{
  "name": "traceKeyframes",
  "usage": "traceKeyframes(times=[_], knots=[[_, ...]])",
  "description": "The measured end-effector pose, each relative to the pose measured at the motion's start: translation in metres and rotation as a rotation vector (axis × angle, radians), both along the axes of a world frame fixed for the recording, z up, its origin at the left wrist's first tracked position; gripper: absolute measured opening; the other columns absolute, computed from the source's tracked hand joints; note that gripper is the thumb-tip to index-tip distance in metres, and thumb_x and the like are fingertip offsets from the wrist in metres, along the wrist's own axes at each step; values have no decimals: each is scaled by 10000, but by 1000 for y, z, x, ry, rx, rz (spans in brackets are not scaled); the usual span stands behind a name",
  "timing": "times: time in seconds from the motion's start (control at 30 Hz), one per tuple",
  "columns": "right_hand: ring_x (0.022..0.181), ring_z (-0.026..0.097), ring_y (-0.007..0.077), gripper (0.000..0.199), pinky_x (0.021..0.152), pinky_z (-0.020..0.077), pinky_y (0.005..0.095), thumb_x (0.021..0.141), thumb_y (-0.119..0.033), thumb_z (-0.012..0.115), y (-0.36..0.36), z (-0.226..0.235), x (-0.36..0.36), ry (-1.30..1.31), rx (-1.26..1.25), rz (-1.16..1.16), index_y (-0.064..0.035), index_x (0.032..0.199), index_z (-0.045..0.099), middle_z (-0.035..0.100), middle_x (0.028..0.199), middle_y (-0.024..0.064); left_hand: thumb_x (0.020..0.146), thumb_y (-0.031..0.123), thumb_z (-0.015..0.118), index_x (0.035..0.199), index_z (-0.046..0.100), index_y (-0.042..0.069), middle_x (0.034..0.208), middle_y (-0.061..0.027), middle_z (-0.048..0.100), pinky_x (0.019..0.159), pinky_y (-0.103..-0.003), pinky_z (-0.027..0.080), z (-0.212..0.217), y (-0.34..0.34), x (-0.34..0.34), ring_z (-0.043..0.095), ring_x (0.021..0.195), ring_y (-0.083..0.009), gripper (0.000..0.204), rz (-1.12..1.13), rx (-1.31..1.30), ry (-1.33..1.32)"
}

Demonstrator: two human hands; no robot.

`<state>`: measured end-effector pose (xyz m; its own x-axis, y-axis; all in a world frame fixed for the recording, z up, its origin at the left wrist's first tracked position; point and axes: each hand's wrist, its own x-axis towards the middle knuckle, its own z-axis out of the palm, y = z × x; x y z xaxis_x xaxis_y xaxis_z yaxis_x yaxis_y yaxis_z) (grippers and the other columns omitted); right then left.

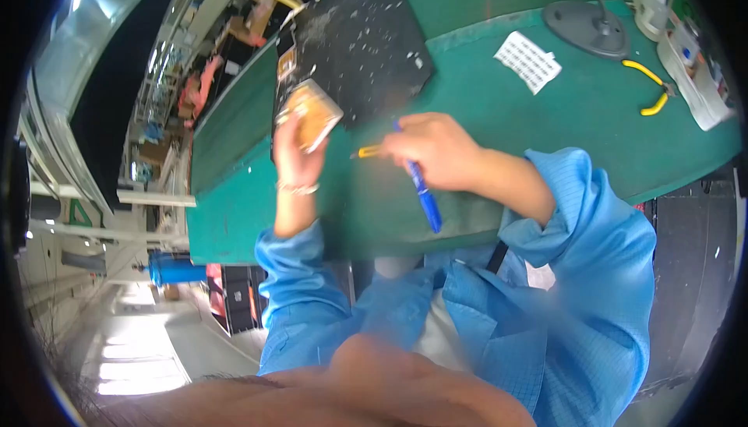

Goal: The person inspects, marks, and cleans small electronic components by hand at a factory quality control station. A pen and a utility knife are used to mark and clean the components.

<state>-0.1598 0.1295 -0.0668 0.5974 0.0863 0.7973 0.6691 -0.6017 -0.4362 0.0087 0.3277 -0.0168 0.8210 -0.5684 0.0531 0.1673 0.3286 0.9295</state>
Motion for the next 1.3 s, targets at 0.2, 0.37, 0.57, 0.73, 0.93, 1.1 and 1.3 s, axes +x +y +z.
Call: traceKeyframes(times=[0.2, 0.37, 0.57, 0.73, 0.93, 1.1, 1.3], knots=[[496, 521, 174, 152, 511, 387, 323, 701, 34, 630, 11, -4, 3, 241, 41, 100, -69, 811, 609, 530, 563, 8, 929, 247, 580, 1249, 540, 125, 1104, -53, 664, 706, -342, 514, -66, 277, -29, 648, 942, -186, 345, 449, -295, 27], [551, 533, 221, 139, 527, 411, 336, 732, 77, 585, 37, -22, -3, 341, -86, 110, -33, 812, 613, 541, 616, 69, 912, 234, 605, 1135, 587, 148, 1059, 3, 669, 700, -335, 496, -199, 446, -98, 641, 918, -164, 240, 895, -270, 484], [574, 532, 260, 137, 533, 420, 339, 746, 91, 542, 64, -15, -2, 292, -439, -15, -13, 820, 594, 534, 661, 108, 880, 126, 570, 1229, 549, 105, 1217, -74, 613, 885, -430, 474, -369, 510, -167, 591, 1123, -274, 350, 1156, -232, 899], [589, 535, 249, 141, 540, 420, 322, 757, 95, 519, 72, -31, -9, 359, -478, -313, -2, 833, 588, 538, 688, 119, 872, 119, 588, 1197, 550, 100, 1147, -86, 626, 784, -418, 528, -473, 512, -153, 629, 1011, -280, 328, 1213, -229, 1096], [589, 515, 236, 124, 545, 399, 312, 784, 91, 499, 122, -38, 11, 416, -506, -306, -2, 810, 577, 531, 691, 106, 863, 121, 626, 1150, 581, 159, 1040, -64, 643, 722, -413, 552, -486, 499, -47, 649, 942, -247, 293, 1136, -187, 987], [577, 509, 245, 106, 529, 386, 327, 768, 85, 516, 167, -25, 49, 389, -533, -197, -5, 786, 569, 512, 664, 106, 799, 155, 649, 1153, 578, 125, 1029, -67, 644, 760, -409, 532, -527, 515, 34, 632, 901, -219, 363, 1263, 158, 957], [547, 490, 298, 170, 500, 376, 386, 638, 46, 577, 190, -16, 81, 373, -578, -78, -46, 781, 578, 479, 636, 105, 774, 168, 654, 1094, 601, 54, 953, -102, 648, 744, -445, 521, -512, 373, 149, 627, 860, -273, 343, 1063, 337, 716]])
